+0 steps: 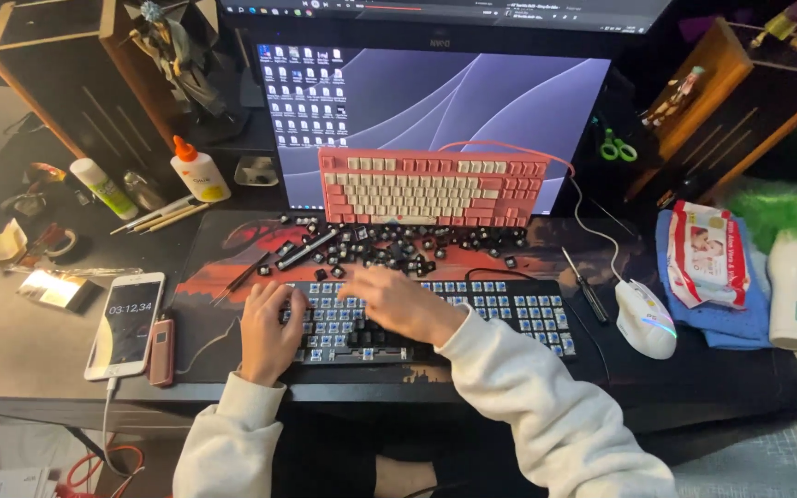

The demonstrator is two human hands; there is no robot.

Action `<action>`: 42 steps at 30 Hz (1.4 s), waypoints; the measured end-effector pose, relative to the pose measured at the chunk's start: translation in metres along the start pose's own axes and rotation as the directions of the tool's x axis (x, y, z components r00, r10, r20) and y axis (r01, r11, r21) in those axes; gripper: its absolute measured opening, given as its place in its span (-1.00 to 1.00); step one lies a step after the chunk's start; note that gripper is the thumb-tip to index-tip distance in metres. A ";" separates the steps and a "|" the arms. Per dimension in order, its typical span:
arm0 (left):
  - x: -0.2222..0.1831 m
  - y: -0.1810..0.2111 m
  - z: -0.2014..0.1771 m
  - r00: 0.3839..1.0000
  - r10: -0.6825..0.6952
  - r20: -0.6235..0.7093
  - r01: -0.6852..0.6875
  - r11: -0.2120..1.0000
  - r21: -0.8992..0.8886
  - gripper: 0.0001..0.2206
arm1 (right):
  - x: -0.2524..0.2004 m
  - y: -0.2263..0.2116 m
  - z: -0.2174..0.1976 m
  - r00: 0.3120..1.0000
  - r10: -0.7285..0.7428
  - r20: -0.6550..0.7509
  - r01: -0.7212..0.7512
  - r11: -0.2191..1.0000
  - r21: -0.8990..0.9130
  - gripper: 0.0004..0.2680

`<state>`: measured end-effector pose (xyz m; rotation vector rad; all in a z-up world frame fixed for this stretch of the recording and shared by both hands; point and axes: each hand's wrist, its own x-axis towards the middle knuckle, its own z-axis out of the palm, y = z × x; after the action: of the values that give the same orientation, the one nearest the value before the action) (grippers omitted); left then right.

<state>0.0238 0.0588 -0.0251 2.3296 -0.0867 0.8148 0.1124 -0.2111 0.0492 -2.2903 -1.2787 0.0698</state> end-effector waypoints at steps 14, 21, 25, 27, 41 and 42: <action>0.000 0.007 -0.005 1.000 -0.022 0.016 0.023 1.000 -0.016 -0.72 | -0.016 -0.015 0.008 0.980 -0.169 0.109 0.181 0.978 -0.106 -0.73; 0.001 0.010 -0.007 0.999 -0.044 0.024 0.045 0.999 -0.029 -0.70 | -0.029 -0.028 0.047 0.982 -0.185 0.035 0.184 0.901 -0.393 -0.78; 0.002 0.012 -0.007 1.000 -0.028 0.014 0.028 0.999 -0.015 -0.70 | -0.032 -0.024 0.068 0.977 -0.211 -0.019 0.173 0.847 -0.502 -0.78; 0.003 0.012 -0.007 1.000 -0.025 0.011 0.025 0.999 -0.026 -0.70 | -0.033 -0.023 0.073 0.975 -0.219 -0.031 0.168 0.822 -0.544 -0.78; 0.002 0.009 -0.006 1.000 -0.002 0.002 0.003 0.998 -0.063 -0.69 | -0.038 -0.001 0.108 0.897 -0.432 -0.088 0.200 0.577 -0.792 -0.86; 0.004 0.011 -0.006 1.000 -0.010 0.002 0.010 0.998 -0.059 -0.69 | -0.040 -0.001 0.105 0.896 -0.435 -0.085 0.207 0.580 -0.788 -0.86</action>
<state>0.0211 0.0549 -0.0132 2.2735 -0.0982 0.7943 0.0594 -0.2002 -0.0493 -2.5052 -1.7788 -1.1011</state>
